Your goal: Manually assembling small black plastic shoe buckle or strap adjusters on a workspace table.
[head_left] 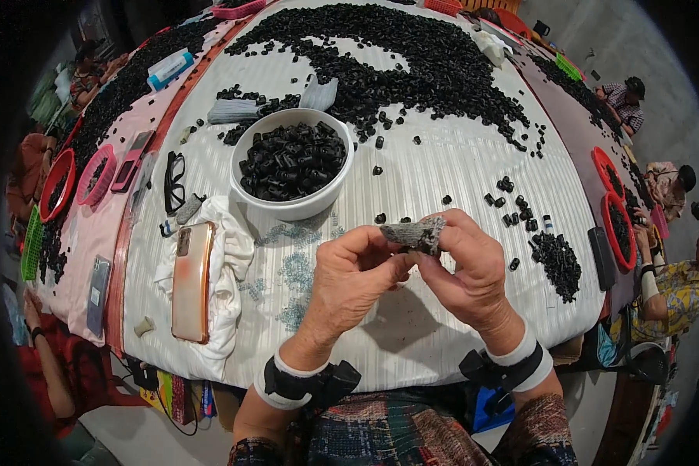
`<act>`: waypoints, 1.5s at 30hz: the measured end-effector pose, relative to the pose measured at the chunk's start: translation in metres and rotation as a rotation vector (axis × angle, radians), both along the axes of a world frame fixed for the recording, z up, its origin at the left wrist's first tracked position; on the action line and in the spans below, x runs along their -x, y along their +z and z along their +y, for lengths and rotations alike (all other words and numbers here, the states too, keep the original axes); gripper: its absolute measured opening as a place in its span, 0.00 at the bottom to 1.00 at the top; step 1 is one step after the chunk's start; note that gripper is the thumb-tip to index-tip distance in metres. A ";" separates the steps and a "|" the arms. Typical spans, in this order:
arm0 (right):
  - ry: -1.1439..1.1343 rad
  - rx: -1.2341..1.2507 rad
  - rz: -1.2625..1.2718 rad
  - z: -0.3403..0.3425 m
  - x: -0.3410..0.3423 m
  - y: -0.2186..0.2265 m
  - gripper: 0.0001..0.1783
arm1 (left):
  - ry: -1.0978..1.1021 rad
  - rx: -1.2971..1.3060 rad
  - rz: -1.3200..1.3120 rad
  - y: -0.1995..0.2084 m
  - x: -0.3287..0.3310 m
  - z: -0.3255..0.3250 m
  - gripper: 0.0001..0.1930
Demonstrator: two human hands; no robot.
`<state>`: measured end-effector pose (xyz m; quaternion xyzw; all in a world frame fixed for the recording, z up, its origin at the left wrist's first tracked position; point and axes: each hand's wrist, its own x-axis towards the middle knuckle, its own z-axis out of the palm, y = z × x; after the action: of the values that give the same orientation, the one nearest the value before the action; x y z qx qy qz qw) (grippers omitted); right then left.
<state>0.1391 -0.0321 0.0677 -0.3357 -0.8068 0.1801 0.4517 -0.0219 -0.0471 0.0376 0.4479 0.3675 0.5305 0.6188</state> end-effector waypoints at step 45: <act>-0.363 0.163 -0.283 -0.034 -0.081 -0.035 0.09 | 0.064 0.071 -0.132 0.003 -0.001 0.002 0.07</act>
<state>0.2200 -0.0663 0.0324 -0.5324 -0.7712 0.1118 0.3306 -0.0205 -0.0452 0.0406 0.3779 0.3588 0.5650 0.6397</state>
